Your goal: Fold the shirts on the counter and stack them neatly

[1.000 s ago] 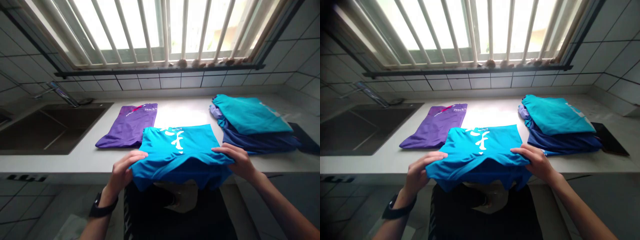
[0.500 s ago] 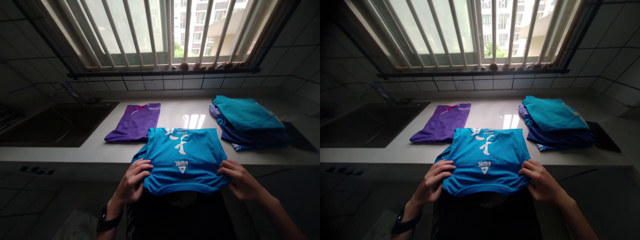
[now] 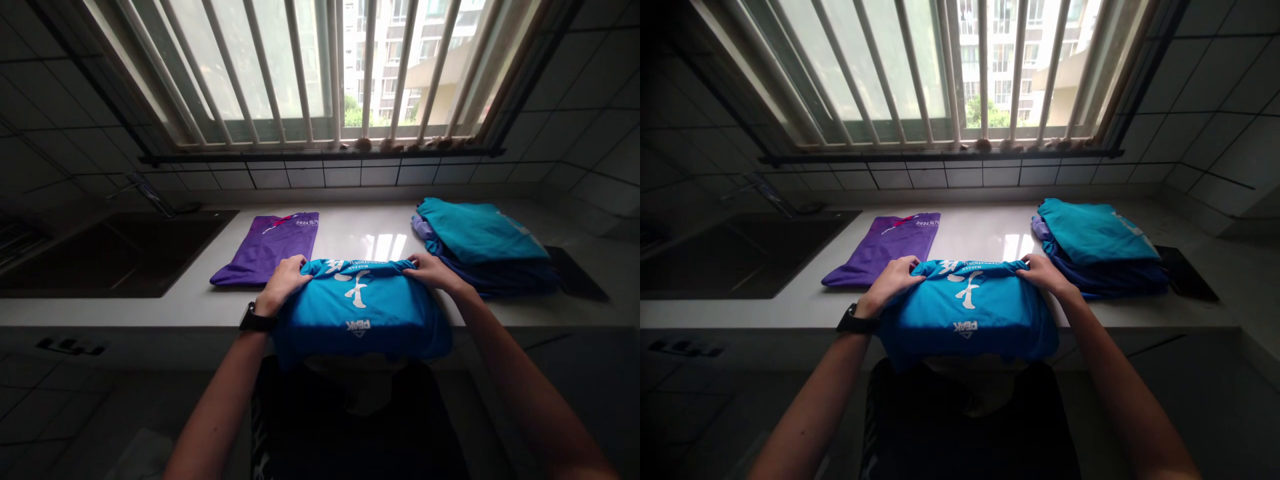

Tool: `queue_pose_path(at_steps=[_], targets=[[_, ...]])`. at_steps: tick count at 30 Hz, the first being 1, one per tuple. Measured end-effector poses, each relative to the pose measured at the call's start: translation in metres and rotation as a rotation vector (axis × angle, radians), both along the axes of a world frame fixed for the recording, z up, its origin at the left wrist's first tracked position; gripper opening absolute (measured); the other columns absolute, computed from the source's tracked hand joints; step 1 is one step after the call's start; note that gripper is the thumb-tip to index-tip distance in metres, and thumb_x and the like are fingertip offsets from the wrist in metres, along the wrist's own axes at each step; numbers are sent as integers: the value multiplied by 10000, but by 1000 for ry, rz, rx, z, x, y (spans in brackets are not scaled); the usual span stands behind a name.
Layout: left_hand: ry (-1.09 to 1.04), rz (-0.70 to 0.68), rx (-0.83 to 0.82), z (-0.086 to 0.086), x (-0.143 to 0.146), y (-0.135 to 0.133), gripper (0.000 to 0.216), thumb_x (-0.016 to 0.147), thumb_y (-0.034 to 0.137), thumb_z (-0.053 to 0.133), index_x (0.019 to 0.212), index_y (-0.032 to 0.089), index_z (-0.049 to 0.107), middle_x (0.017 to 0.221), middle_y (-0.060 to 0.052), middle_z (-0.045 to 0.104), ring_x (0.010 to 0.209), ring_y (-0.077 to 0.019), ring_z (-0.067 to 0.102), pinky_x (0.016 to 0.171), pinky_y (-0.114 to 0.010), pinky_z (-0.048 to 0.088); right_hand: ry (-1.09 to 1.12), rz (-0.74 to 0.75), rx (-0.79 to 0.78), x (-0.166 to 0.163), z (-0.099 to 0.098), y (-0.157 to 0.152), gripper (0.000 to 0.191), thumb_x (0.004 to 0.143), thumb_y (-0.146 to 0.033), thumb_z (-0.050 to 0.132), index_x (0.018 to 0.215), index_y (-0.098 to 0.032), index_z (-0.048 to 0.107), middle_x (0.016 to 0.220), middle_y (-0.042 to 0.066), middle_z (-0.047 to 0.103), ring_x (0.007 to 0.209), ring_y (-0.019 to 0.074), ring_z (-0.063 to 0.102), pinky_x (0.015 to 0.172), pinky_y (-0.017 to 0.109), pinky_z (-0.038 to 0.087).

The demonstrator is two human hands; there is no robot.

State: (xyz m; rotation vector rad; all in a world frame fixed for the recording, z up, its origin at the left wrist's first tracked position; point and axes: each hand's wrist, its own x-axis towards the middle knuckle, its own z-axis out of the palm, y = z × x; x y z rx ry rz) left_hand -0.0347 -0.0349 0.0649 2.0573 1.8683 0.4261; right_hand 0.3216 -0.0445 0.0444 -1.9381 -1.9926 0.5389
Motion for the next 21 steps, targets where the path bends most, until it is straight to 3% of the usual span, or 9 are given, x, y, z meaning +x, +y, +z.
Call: queue_pose_path(at_steps=[2,7,11,14,17,19,21], targets=[[-52,-14,53,8,-1,6,134,725,217,669,854,189,688,901,-67,752,910,-251,702,799,-300,503,-33,3,12,-2,9,11,222,899,-239,656,1028,-112,785,943,111,786,885,245,729,743,253,502],[-149,136,153,29,-7,17,170,713,274,705,859,191,684,885,-55,745,858,-232,696,748,-295,511,-44,-42,122,-2,20,39,250,917,-206,603,1028,-102,801,951,129,785,840,224,707,726,256,490],[-286,153,208,35,-6,48,224,730,259,686,938,182,657,957,-66,731,878,-223,695,755,-299,538,-15,-124,177,0,25,71,265,926,-231,603,1062,-105,792,990,140,783,902,255,715,793,287,527],[-336,136,283,32,5,85,257,766,221,658,1018,178,638,1022,-84,719,946,-227,691,850,-328,557,-23,-234,257,0,26,96,297,950,-212,563,1141,-93,757,1131,186,763,1076,306,704,937,339,530],[-286,130,309,21,14,114,331,798,204,635,1125,154,616,1125,-132,688,1085,-262,664,1000,-389,533,-38,-341,320,-5,18,110,429,983,-203,500,1356,-30,623,1314,260,677,1229,339,646,1044,394,496],[-204,67,279,10,13,118,391,774,202,654,1158,143,615,1171,-146,661,1171,-293,633,1076,-433,499,-68,-319,311,-8,9,107,518,980,-238,525,1446,-13,535,1390,287,618,1290,358,608,1088,431,473],[-125,-101,247,-2,8,108,396,749,216,680,1139,159,639,1188,-131,647,1201,-307,619,1099,-454,490,-104,-205,276,-7,0,92,527,966,-286,562,1431,-39,557,1389,276,614,1306,363,596,1117,450,459]])
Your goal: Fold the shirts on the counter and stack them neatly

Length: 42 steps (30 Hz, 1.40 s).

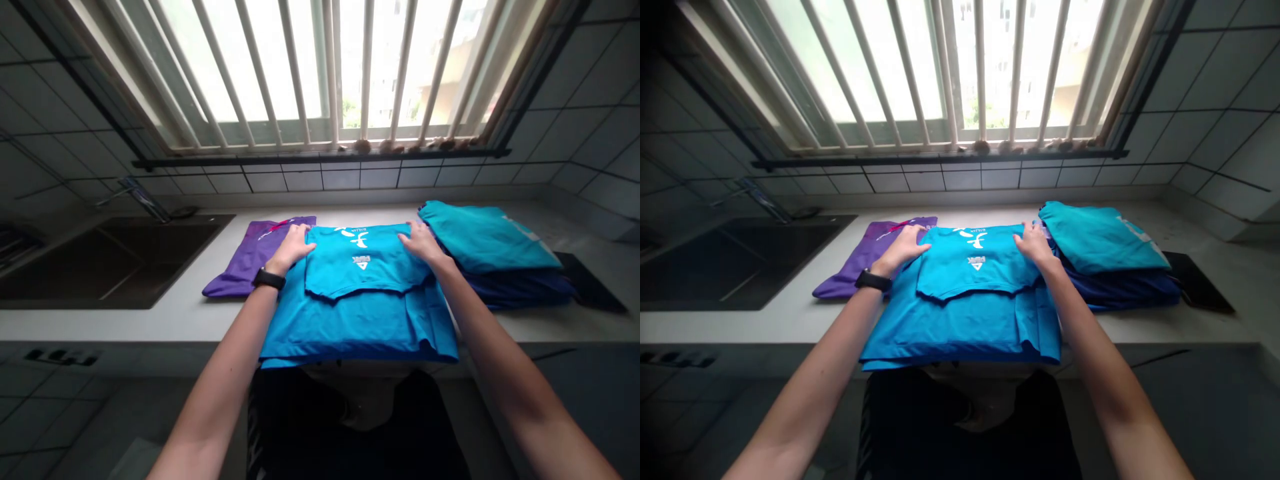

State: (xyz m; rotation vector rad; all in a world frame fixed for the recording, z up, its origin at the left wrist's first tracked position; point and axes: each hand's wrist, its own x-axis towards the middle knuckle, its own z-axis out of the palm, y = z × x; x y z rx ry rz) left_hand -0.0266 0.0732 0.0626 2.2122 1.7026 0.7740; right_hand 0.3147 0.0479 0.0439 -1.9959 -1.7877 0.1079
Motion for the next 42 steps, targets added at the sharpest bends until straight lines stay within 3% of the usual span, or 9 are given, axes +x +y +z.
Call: queue_pose_path(at_steps=[5,9,12,15,21,24,27,32,42], targets=[[170,-580,-82,-15,-15,-65,317,847,339,705,1140,219,689,1238,-86,663,1139,-259,657,1010,-388,547,-64,499,-63,24,-14,-64,463,865,-195,583,1320,-183,671,1372,149,648,1283,304,625,1109,408,490],[249,-752,-112,-12,-21,-99,372,831,172,685,1197,236,689,1395,-81,627,1246,-239,633,1056,-326,521,-112,721,-62,39,-19,-99,633,726,-35,537,1315,-212,691,1440,116,628,1271,290,643,1065,407,525],[274,-709,-46,-17,-22,-100,384,820,34,588,1138,223,694,1330,-77,669,1194,-217,654,1007,-303,536,-142,685,-6,37,-24,-102,453,826,-42,497,1165,-201,752,1244,118,717,1082,268,711,957,394,564],[274,-636,36,-28,-19,-94,243,878,65,581,1019,215,710,1150,-66,727,1045,-204,690,908,-302,559,-148,608,87,31,-27,-98,273,941,-139,511,1006,-201,769,1006,102,745,940,268,720,862,388,570],[-19,-395,333,-27,-26,-108,237,1026,210,497,1091,209,725,1023,-70,746,933,-180,716,869,-301,573,33,458,353,23,-9,-118,265,1015,-227,491,1051,-218,753,1001,93,754,963,261,726,901,394,564],[-37,-395,442,-18,-41,-133,231,1029,189,509,1108,219,725,1026,-66,749,945,-167,714,869,-289,571,102,422,415,23,3,-146,244,1019,-271,519,1054,-246,759,971,82,751,935,254,728,882,390,575],[52,-491,520,-18,-55,-163,276,991,91,525,1130,237,714,1026,-54,751,964,-169,703,899,-308,564,100,509,408,28,-3,-176,220,1020,-271,546,1027,-276,765,929,67,752,882,233,728,841,375,579],[249,-569,529,-39,-57,-193,301,929,-19,489,1002,202,681,975,-51,734,932,-180,676,914,-344,553,60,715,308,36,-36,-199,206,1028,-223,544,1009,-263,745,905,55,744,839,203,714,761,336,564],[226,-319,638,-45,-54,-200,286,927,-10,466,882,220,629,874,-50,702,855,-188,632,804,-330,529,-11,680,278,31,-37,-205,202,1014,-174,506,952,-230,690,878,65,703,823,216,664,772,369,517]])
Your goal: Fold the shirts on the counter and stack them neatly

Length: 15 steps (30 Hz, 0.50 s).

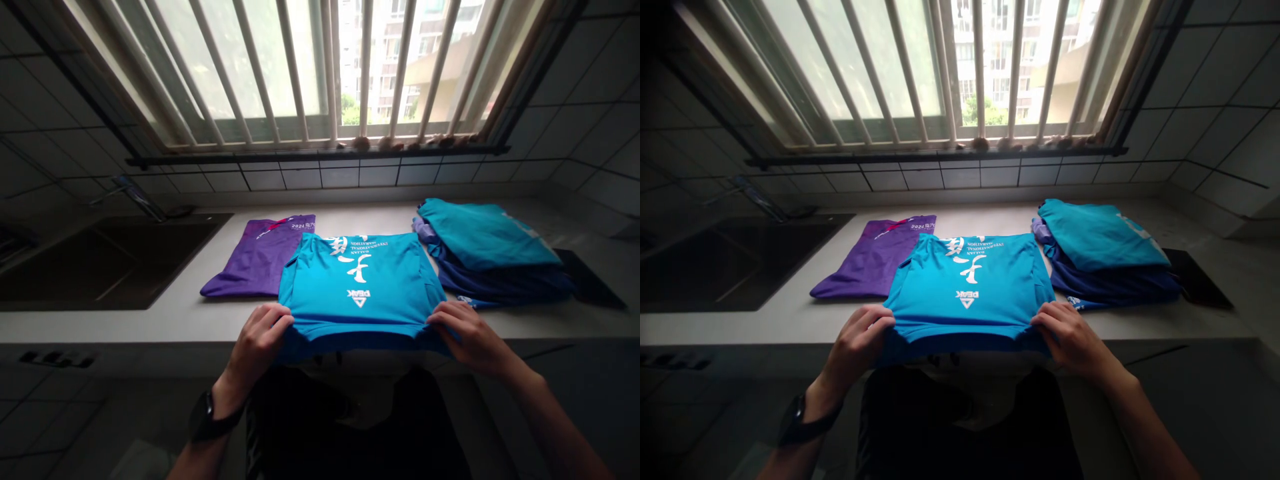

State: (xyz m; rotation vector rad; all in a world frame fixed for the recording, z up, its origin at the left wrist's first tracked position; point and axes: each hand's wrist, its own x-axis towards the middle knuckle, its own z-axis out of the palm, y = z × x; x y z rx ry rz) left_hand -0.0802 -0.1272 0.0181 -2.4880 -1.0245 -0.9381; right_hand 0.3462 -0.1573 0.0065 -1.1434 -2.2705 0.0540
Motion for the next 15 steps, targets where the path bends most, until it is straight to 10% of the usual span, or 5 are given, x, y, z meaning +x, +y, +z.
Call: queue_pose_path(at_steps=[8,15], targets=[[8,-124,-302,11,2,-5,315,801,0,436,829,218,661,813,-39,707,794,-194,662,846,-388,526,-21,20,-131,2,10,-8,349,896,-171,501,1134,-258,740,1115,101,732,1051,287,685,921,461,552],[231,-33,-410,1,39,5,525,984,404,573,1503,323,563,1589,-62,534,1463,-309,477,1175,-491,401,-262,-82,-87,-27,-20,8,551,1067,-414,432,1609,-318,431,1647,57,456,1543,309,392,1213,551,364]])
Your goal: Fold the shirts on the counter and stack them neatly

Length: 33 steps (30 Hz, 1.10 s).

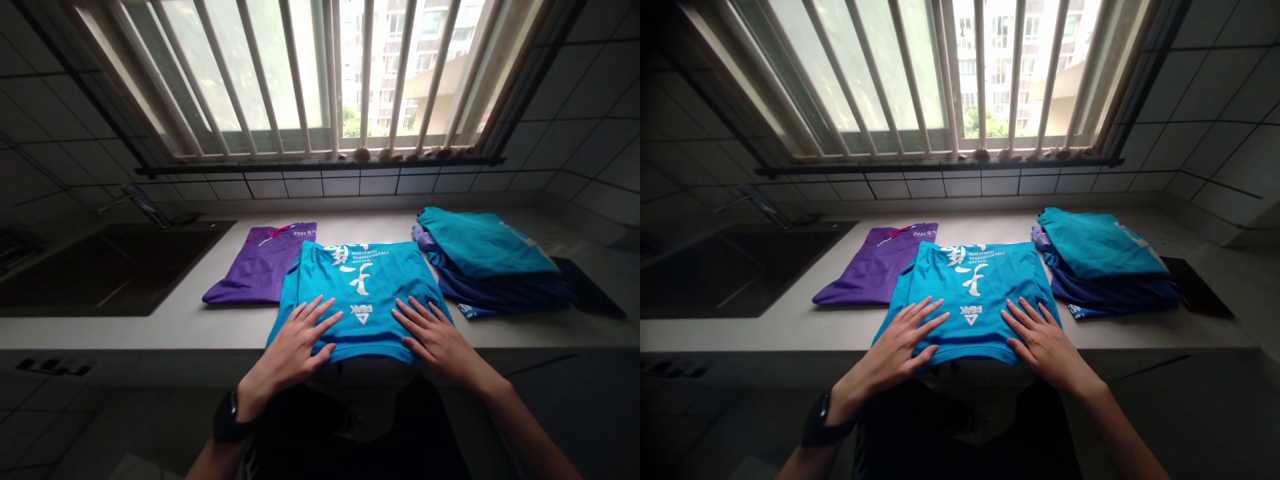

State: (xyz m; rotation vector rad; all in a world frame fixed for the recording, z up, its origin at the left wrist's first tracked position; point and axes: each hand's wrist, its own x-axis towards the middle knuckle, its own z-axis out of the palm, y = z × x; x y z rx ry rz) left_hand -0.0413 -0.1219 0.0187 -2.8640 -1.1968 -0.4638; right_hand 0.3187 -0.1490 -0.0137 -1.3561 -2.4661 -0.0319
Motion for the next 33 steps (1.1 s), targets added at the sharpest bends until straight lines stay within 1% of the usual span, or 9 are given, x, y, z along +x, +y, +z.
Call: queue_pose_path(at_steps=[4,8,13,16,19,21,27,29,33], targets=[[93,65,-14,-22,6,1,630,985,540,568,1579,353,467,1673,-46,414,1537,-332,384,1236,-531,311,-69,-31,11,-3,-15,-2,558,1087,-438,400,1626,-295,398,1659,65,423,1552,309,374,1223,569,344],[90,71,2,-28,4,0,700,958,554,594,1603,339,429,1674,-57,410,1543,-339,374,1251,-544,291,-46,-60,31,-1,-20,-2,595,1081,-474,400,1643,-283,367,1651,73,437,1538,294,402,1222,529,375],[70,77,-15,-26,5,0,852,819,499,742,1597,324,443,1677,-75,401,1533,-359,389,1252,-556,304,57,-390,204,-15,-39,7,698,1061,-503,371,1672,-174,299,1608,173,485,1470,350,497,1175,540,442],[61,96,-48,-26,6,0,849,791,479,765,1574,333,473,1674,-54,407,1538,-351,387,1256,-554,303,66,-450,231,-24,-46,11,701,1052,-487,370,1662,-145,319,1585,195,508,1456,368,509,1161,559,453],[52,127,-79,-27,8,1,838,786,449,771,1563,322,484,1670,-46,413,1543,-343,383,1259,-557,306,43,-444,202,-22,-44,11,684,1045,-467,362,1613,-88,408,1597,218,481,1468,383,490,1164,569,449],[50,141,-91,-27,8,0,842,786,433,773,1566,315,479,1673,-48,405,1547,-338,379,1259,-556,307,23,-396,178,-15,-42,10,675,1042,-459,358,1581,-64,454,1614,220,455,1486,381,466,1176,565,438],[42,140,-88,-25,9,-1,830,789,440,782,1556,312,491,1669,-52,410,1545,-325,386,1257,-531,313,-15,-206,112,11,-37,9,656,1045,-470,370,1595,-121,446,1650,163,423,1530,322,413,1210,515,415],[31,142,-90,-24,9,-1,824,794,474,783,1551,313,500,1668,-52,414,1544,-321,389,1260,-520,309,-10,-206,111,12,-36,9,654,1048,-472,370,1603,-133,436,1652,155,424,1530,316,414,1213,508,412],[-4,144,-109,-25,9,0,830,836,660,713,1556,309,497,1668,-51,415,1549,-324,376,1269,-530,288,-5,-212,109,8,-31,6,658,1044,-521,393,1604,-179,442,1659,130,423,1532,318,410,1212,509,407]])
